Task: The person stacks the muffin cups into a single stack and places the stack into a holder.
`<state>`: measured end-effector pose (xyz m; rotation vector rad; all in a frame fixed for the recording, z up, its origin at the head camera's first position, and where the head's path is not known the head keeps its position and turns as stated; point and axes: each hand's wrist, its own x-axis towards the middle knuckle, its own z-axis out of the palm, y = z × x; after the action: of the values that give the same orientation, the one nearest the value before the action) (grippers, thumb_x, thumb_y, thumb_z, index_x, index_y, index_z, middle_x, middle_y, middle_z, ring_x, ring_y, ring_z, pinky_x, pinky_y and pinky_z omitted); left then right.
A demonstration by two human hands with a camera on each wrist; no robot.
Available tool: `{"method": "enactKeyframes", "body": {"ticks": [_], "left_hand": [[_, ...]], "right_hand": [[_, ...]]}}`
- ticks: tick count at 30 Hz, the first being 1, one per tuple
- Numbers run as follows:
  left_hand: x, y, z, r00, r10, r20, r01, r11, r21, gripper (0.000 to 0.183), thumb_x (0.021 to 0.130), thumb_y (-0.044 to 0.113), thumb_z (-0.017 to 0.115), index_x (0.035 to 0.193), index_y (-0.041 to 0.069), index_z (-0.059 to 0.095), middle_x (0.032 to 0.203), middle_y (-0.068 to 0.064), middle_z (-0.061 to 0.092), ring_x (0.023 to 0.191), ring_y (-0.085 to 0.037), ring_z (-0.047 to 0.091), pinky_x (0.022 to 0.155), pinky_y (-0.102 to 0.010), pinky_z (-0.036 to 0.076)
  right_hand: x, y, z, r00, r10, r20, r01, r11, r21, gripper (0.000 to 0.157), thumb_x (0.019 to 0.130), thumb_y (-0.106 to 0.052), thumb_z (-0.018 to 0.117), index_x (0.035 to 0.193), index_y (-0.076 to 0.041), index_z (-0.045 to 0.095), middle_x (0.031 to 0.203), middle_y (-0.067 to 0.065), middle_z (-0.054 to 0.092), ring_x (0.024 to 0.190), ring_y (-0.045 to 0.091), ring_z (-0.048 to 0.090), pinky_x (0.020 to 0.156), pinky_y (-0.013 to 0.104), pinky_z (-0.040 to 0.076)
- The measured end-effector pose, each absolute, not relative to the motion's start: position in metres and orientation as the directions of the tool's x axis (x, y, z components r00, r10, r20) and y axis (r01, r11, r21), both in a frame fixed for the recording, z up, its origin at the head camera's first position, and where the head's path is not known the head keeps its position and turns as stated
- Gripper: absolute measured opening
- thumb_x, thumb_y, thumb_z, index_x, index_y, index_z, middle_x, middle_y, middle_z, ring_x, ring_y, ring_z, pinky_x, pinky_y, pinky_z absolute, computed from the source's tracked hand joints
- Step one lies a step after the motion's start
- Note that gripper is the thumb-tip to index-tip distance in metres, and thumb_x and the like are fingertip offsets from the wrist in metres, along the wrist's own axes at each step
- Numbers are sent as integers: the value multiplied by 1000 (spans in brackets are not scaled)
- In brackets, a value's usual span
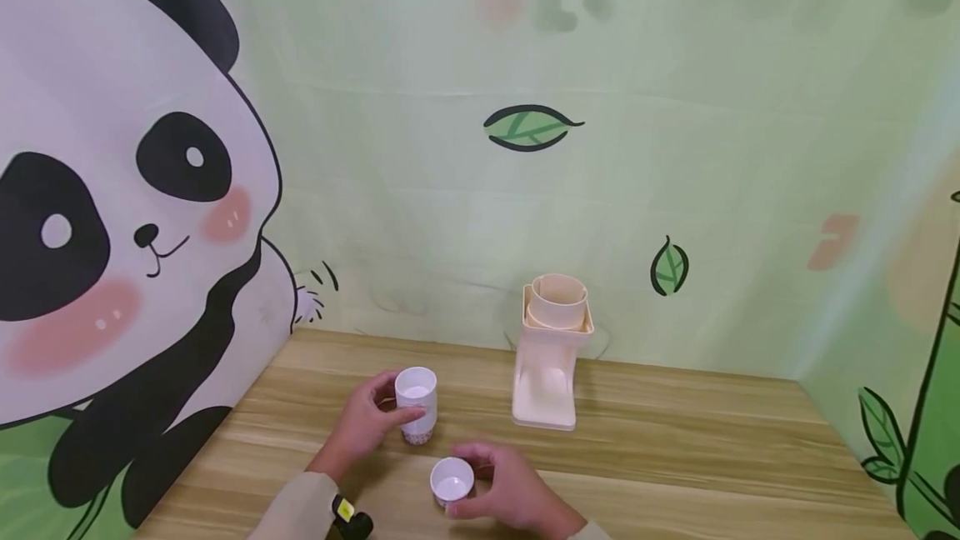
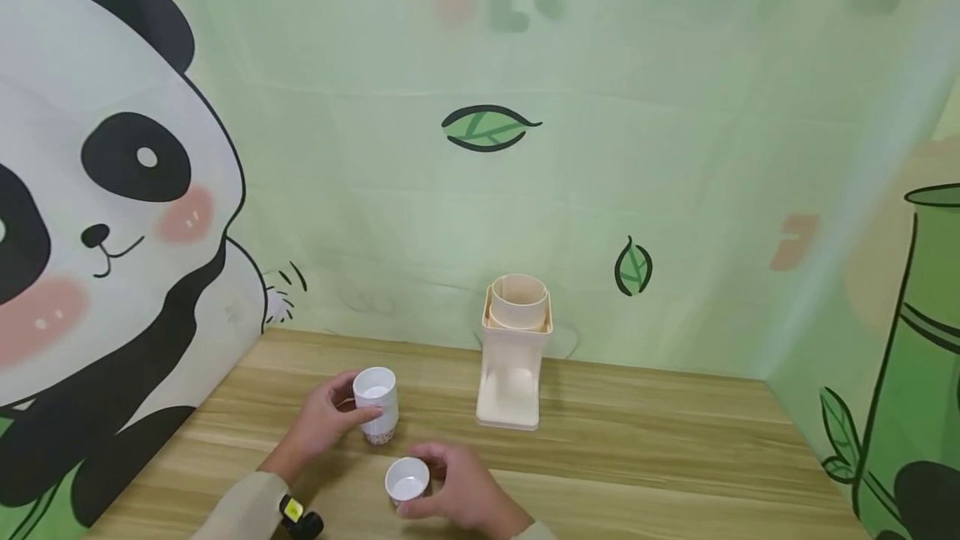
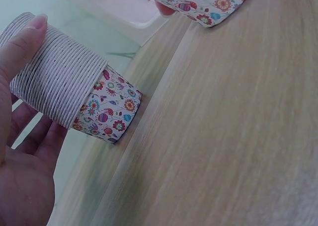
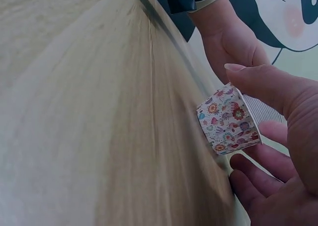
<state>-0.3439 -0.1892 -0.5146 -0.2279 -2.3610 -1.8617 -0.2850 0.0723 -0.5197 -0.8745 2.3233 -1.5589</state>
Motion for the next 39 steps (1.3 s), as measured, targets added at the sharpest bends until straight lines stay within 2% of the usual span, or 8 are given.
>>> {"method": "enactKeyframes", "body": {"ticks": [8,16,21,27,34,39], "left_hand": [[-344,-189,-515,-980,39,196,200,219,955,59,78,14,90,130,6,65,117,-13,72,109,-21,68,97,-31,57],[-343,-189,-515,-981,47,186,192,205,960,58,78,14,89,131,6,65,119,-14,71,111,-22,67,97,-27,56],[-345,-190,-517,-982,41,182,186,226,956,60,78,16,90,131,8,65,119,-12,71,112,-24,68,100,-33,57],[-345,-191,-518,-984,36,173,177,241,954,61,78,17,91,131,8,65,119,-12,71,113,-26,68,101,-38,57],[-345,-190,-516,-983,37,178,182,232,956,60,78,17,90,132,8,65,119,-12,71,111,-22,68,99,-33,57],[-344,-189,-515,-982,45,183,188,212,959,58,79,14,89,131,7,65,119,-13,71,110,-19,68,97,-28,57]], "right_hand": [[-283,72,-518,-798,-586,140,-340,246,-908,64,78,-16,91,132,4,63,123,11,73,110,18,67,95,22,52],[-284,70,-521,-819,-562,118,-323,281,-904,62,76,-19,92,129,-2,66,120,5,74,107,10,65,94,22,51],[-284,67,-519,-832,-543,118,-315,287,-905,58,75,-14,92,126,-3,68,117,5,74,104,12,66,90,23,53],[-285,64,-518,-835,-537,121,-314,284,-906,59,75,-13,92,126,2,67,115,6,74,101,10,66,89,21,53],[-285,59,-521,-851,-513,113,-270,242,-932,54,75,-10,91,122,0,68,106,7,75,90,8,67,79,19,54],[-286,55,-519,-860,-501,100,-226,198,-954,52,76,-7,89,122,0,68,106,9,74,90,13,69,77,18,55]]}}
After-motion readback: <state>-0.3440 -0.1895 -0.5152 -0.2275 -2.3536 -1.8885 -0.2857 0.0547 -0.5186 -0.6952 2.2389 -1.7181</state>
